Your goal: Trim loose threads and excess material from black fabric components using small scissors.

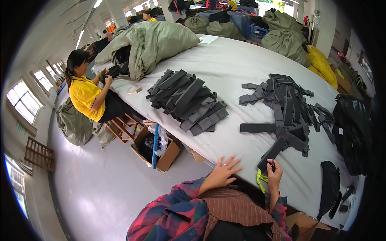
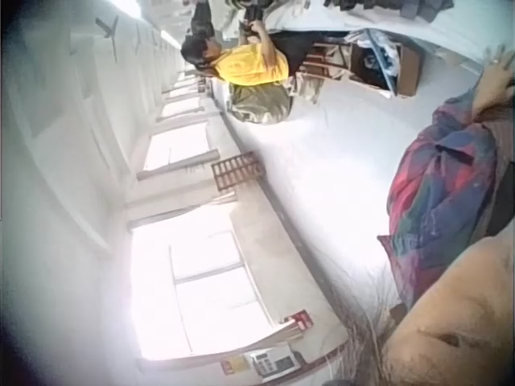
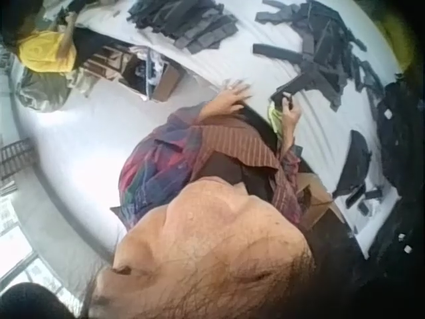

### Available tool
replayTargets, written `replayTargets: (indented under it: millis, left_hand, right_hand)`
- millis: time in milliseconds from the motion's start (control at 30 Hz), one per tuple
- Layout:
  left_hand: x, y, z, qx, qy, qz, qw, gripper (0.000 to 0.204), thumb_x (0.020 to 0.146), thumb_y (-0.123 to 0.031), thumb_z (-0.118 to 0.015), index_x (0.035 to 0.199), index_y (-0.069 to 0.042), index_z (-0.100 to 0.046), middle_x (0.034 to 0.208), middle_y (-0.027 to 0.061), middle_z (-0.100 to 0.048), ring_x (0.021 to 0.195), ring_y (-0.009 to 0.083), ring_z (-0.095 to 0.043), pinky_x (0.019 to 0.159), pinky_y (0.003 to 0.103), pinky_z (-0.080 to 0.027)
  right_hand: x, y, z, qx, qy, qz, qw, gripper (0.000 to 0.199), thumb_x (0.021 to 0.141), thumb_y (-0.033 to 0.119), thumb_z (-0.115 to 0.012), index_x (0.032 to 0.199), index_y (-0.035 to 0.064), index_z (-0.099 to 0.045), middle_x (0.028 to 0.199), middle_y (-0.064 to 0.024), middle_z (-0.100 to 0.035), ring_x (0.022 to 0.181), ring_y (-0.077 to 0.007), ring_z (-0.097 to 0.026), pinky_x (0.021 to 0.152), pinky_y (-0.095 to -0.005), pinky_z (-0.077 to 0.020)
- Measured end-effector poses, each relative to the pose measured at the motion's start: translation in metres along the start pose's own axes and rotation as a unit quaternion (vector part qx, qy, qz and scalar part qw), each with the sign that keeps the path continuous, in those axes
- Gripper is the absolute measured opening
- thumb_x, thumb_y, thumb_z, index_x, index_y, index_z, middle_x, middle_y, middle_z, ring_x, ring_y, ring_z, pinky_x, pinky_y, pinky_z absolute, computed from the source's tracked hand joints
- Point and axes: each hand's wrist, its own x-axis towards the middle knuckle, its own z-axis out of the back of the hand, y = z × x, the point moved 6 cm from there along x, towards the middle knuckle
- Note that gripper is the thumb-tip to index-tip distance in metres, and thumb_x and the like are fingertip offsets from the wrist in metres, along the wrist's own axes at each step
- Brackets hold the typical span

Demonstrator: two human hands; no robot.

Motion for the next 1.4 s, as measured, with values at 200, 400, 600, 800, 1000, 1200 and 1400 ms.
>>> replayTargets:
  millis: [200,400,600,800,1000,1200,1400]
  left_hand:
    - [0.033,-0.014,0.14,-0.424,-0.078,-0.014,0.902,0.04,0.085,-0.012,-0.059,0.124,-0.005,-0.056,0.124,0.0123,-0.059,0.118,0.0265,-0.053,0.103,0.041,-0.037]
    - [-0.037,-0.089,0.268,-0.613,-0.196,-0.08,0.761,0.021,0.093,-0.037,-0.054,0.095,-0.019,-0.065,0.122,0.0043,-0.055,0.118,0.0308,-0.048,0.094,0.064,-0.032]
    - [-0.019,-0.157,0.302,-0.715,-0.384,-0.239,0.533,0.016,0.091,-0.029,-0.058,0.099,-0.015,-0.06,0.111,0.0126,-0.06,0.109,0.0554,-0.048,0.089,0.063,-0.04]
    - [-0.003,-0.154,0.297,-0.784,-0.231,-0.261,0.514,0.013,0.09,-0.018,-0.056,0.083,-0.007,-0.056,0.098,0.0153,-0.064,0.087,0.0418,-0.057,0.078,0.051,-0.047]
    - [-0.008,-0.182,0.306,-0.78,-0.32,-0.197,0.501,0.014,0.092,-0.029,-0.058,0.103,-0.024,-0.065,0.1,0.0045,-0.067,0.099,0.0519,-0.056,0.093,0.055,-0.038]
    - [0.002,-0.188,0.301,-0.74,-0.23,-0.249,0.581,0.029,0.091,-0.026,-0.058,0.12,-0.031,-0.062,0.099,-0.0023,-0.069,0.098,0.0477,-0.059,0.099,0.056,-0.033]
    - [0.038,-0.176,0.294,-0.692,-0.31,-0.286,0.585,0.024,0.088,-0.024,-0.063,0.112,-0.025,-0.064,0.103,-0.0025,-0.068,0.1,0.0474,-0.059,0.098,0.058,-0.034]
  right_hand:
    - [-0.004,-0.009,0.007,-0.057,-0.014,0.002,0.998,0.013,0.084,-0.003,-0.055,0.092,0.0002,-0.064,0.073,0.0015,-0.054,0.069,-0.0066,-0.047,0.063,-0.0218,-0.039]
    - [0.0,-0.003,0.007,-0.053,-0.023,-0.006,0.998,0.012,0.085,-0.003,-0.054,0.092,-0.0001,-0.063,0.074,-0.0001,-0.056,0.07,-0.0079,-0.049,0.063,-0.0228,-0.0395]
    - [-0.001,-0.001,0.005,-0.085,-0.029,0.021,0.996,0.011,0.088,0.0,-0.055,0.093,0.0026,-0.064,0.073,0.0081,-0.05,0.066,-0.0014,-0.041,0.058,-0.0183,-0.0322]
    - [-0.003,-0.001,0.004,-0.08,-0.026,0.021,0.996,0.011,0.085,-0.002,-0.055,0.091,0.0007,-0.063,0.071,-0.0006,-0.053,0.067,-0.0081,-0.047,0.062,-0.0225,-0.0385]
    - [0.0,0.003,0.006,-0.086,-0.029,0.007,0.996,0.01,0.085,-0.002,-0.055,0.09,0.0004,-0.064,0.071,-0.0023,-0.054,0.067,-0.0095,-0.049,0.062,-0.0236,-0.0397]
    - [0.001,0.011,0.002,-0.103,-0.024,0.024,0.994,0.009,0.085,0.0,-0.055,0.089,0.0005,-0.064,0.074,-0.008,-0.057,0.068,-0.0167,-0.055,0.064,-0.0269,-0.0428]
    - [-0.006,0.016,0.008,-0.119,-0.02,0.004,0.993,0.009,0.084,0.0,-0.056,0.088,0.0003,-0.065,0.071,-0.0074,-0.054,0.063,-0.0171,-0.05,0.059,-0.027,-0.0395]
